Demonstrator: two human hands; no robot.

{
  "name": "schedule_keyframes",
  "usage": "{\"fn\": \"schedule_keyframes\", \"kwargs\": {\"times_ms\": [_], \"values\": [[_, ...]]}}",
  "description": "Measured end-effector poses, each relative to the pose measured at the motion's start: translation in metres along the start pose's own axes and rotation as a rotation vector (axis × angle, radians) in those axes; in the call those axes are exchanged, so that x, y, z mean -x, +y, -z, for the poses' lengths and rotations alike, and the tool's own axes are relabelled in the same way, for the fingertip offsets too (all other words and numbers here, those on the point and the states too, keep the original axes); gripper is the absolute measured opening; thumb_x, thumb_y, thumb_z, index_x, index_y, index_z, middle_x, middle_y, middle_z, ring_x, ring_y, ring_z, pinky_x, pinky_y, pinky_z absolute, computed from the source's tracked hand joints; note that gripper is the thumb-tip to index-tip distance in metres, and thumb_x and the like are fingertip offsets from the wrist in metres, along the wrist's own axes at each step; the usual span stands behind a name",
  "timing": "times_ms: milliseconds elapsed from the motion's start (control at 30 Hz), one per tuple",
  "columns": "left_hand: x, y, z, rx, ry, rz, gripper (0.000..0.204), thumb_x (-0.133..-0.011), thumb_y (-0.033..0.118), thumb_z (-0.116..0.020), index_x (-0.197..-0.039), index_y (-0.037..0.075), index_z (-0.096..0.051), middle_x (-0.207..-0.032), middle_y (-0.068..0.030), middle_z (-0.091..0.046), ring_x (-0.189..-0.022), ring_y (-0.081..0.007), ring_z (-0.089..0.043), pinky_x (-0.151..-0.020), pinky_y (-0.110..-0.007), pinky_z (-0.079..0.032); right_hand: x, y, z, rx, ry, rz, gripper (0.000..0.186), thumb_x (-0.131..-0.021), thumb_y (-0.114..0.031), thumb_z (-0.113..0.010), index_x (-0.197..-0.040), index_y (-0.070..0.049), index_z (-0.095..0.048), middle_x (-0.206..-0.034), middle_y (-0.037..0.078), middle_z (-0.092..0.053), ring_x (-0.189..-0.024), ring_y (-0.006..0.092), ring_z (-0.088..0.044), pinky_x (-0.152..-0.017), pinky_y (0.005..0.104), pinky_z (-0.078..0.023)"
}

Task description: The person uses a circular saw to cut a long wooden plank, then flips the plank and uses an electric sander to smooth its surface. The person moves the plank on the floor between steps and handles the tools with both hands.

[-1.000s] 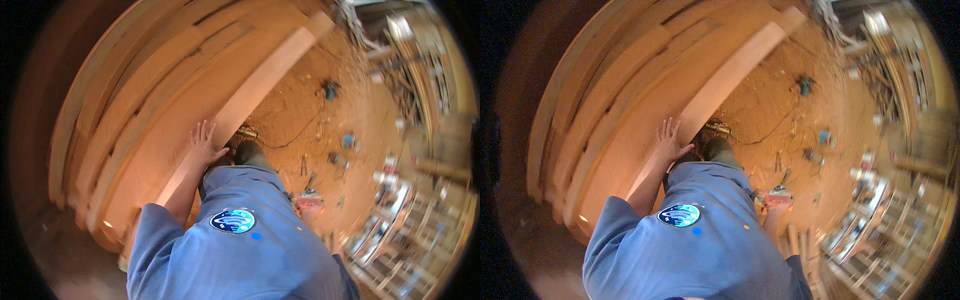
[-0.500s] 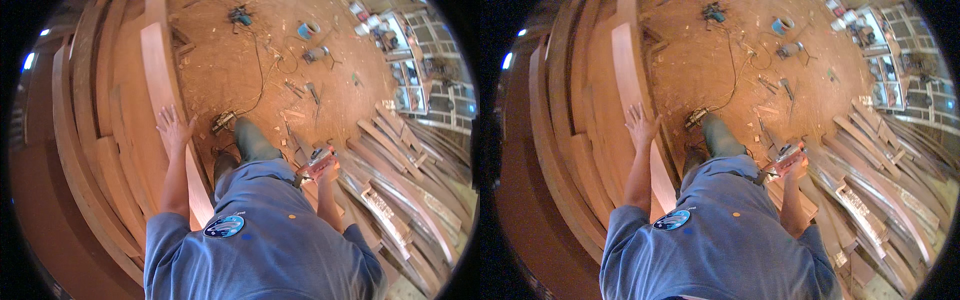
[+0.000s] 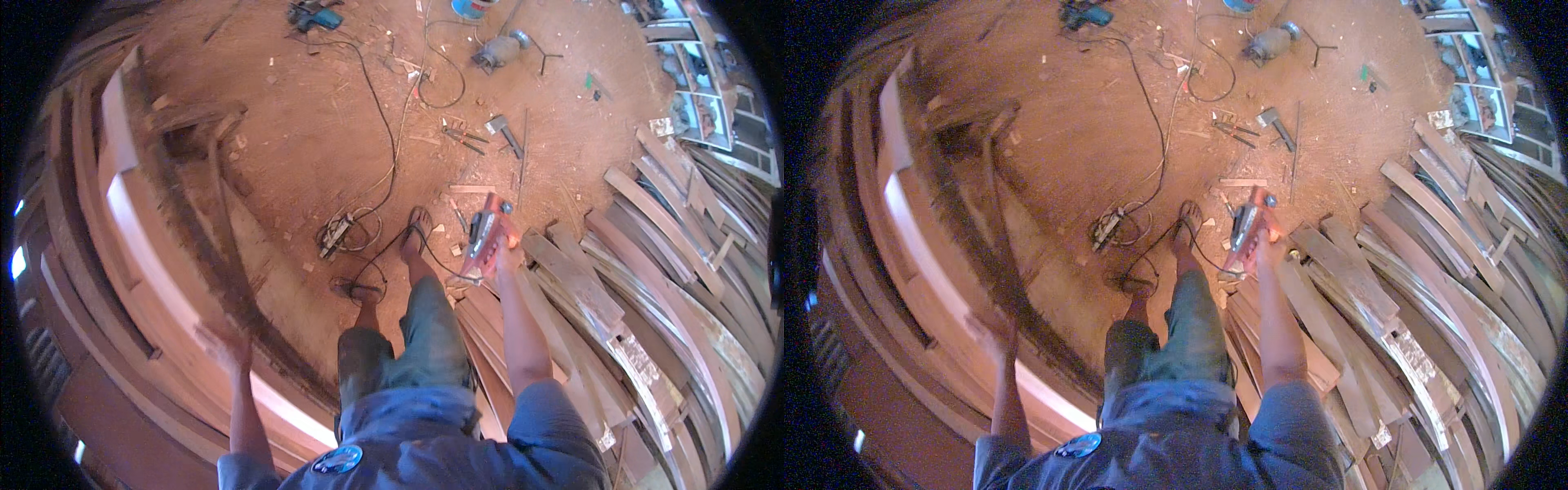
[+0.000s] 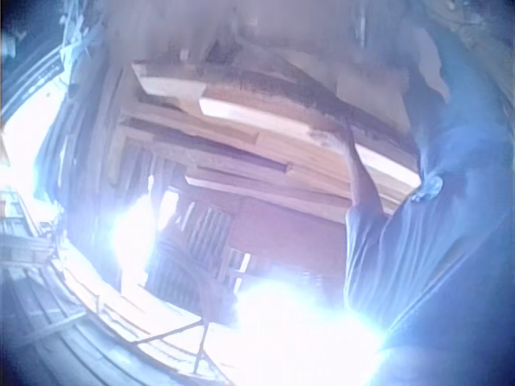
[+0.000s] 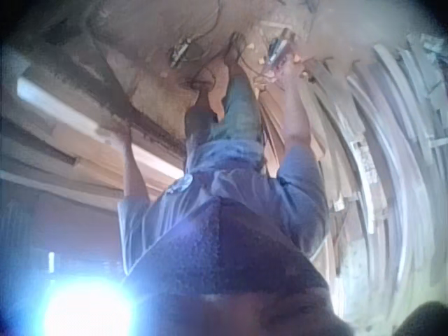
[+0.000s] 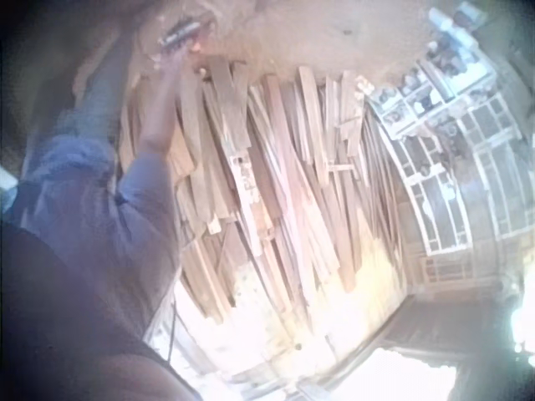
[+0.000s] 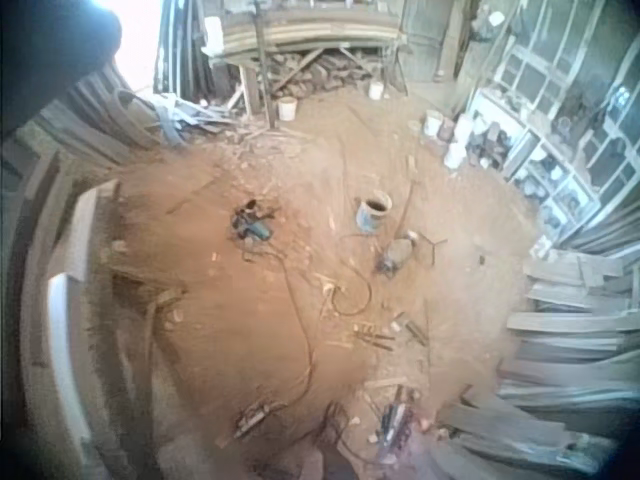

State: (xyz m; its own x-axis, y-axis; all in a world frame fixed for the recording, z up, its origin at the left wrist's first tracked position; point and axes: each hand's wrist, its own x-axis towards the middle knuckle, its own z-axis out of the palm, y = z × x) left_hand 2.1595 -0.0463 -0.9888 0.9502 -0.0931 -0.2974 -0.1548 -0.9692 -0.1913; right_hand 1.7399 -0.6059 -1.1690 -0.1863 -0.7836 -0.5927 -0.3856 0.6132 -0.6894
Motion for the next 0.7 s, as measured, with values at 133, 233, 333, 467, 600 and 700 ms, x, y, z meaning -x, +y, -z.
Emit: {"fn": "schedule_keyframes", "kwargs": {"times_ms": [133,233,333,467,600,700], "values": [[0.007,0.006,0.005,0.03,0.074,-0.005,0.125,-0.076,0.038,-0.083,-0.16,-0.001,0.002,-0.165,-0.03,-0.005,-0.154,-0.0452,-0.009,-0.125,-0.052,-0.016,-0.118,0.005,-0.121,0.077,-0.095,0.15,0.027,-0.09,-0.02,-0.071,-0.105,0.001,-0.064,-0.079,0.008,-0.067,-0.063,0.0165,-0.064,-0.054,0.0336,-0.052],[-0.032,-0.005,-0.036,-0.035,-0.021,-0.102,0.121,-0.079,0.037,-0.079,-0.159,-0.003,0.003,-0.165,-0.0316,-0.005,-0.153,-0.0459,-0.01,-0.125,-0.05,-0.016,-0.26,0.069,-0.116,0.232,0.147,0.228,0.039,-0.086,-0.026,-0.074,-0.108,0.005,-0.066,-0.086,0.01,-0.069,-0.073,0.0169,-0.066,-0.063,0.0337,-0.054],[-0.023,-0.026,-0.029,-0.141,-0.031,-0.087,0.123,-0.082,0.04,-0.077,-0.159,-0.001,0.009,-0.166,-0.0291,-0.006,-0.154,-0.0434,-0.011,-0.126,-0.047,-0.016,-0.291,0.059,-0.193,0.26,0.071,0.215,0.044,-0.083,-0.029,-0.076,-0.107,0.007,-0.067,-0.087,0.011,-0.07,-0.077,0.0191,-0.067,-0.068,0.0355,-0.055],[-0.025,-0.003,-0.029,-0.086,-0.036,-0.026,0.12,-0.085,0.041,-0.076,-0.159,0.0,0.009,-0.166,-0.0286,-0.004,-0.154,-0.0426,-0.009,-0.125,-0.049,-0.014,-0.347,0.092,-0.227,0.229,0.062,0.224,0.045,-0.079,-0.026,-0.076,-0.107,0.008,-0.067,-0.09,0.013,-0.071,-0.081,0.0207,-0.067,-0.072,0.0371,-0.055],[-0.031,0.032,-0.022,-0.126,-0.033,0.049,0.12,-0.086,0.045,-0.075,-0.159,-0.001,0.009,-0.166,-0.0296,-0.001,-0.154,-0.0431,-0.007,-0.125,-0.051,-0.013,-0.343,0.09,-0.254,0.225,0.093,0.257,0.039,-0.077,-0.025,-0.075,-0.096,0.008,-0.067,-0.09,0.019,-0.071,-0.081,0.0251,-0.068,-0.075,0.0403,-0.054],[-0.038,-0.002,-0.031,-0.136,-0.077,-0.009,0.12,-0.086,0.044,-0.075,-0.159,-0.001,0.009,-0.166,-0.0293,-0.001,-0.154,-0.0428,-0.006,-0.125,-0.051,-0.012,-0.376,0.123,-0.253,0.259,0.095,0.265,0.037,-0.076,-0.025,-0.076,-0.094,0.008,-0.067,-0.086,0.018,-0.071,-0.079,0.0254,-0.068,-0.073,0.041,-0.054]]}}
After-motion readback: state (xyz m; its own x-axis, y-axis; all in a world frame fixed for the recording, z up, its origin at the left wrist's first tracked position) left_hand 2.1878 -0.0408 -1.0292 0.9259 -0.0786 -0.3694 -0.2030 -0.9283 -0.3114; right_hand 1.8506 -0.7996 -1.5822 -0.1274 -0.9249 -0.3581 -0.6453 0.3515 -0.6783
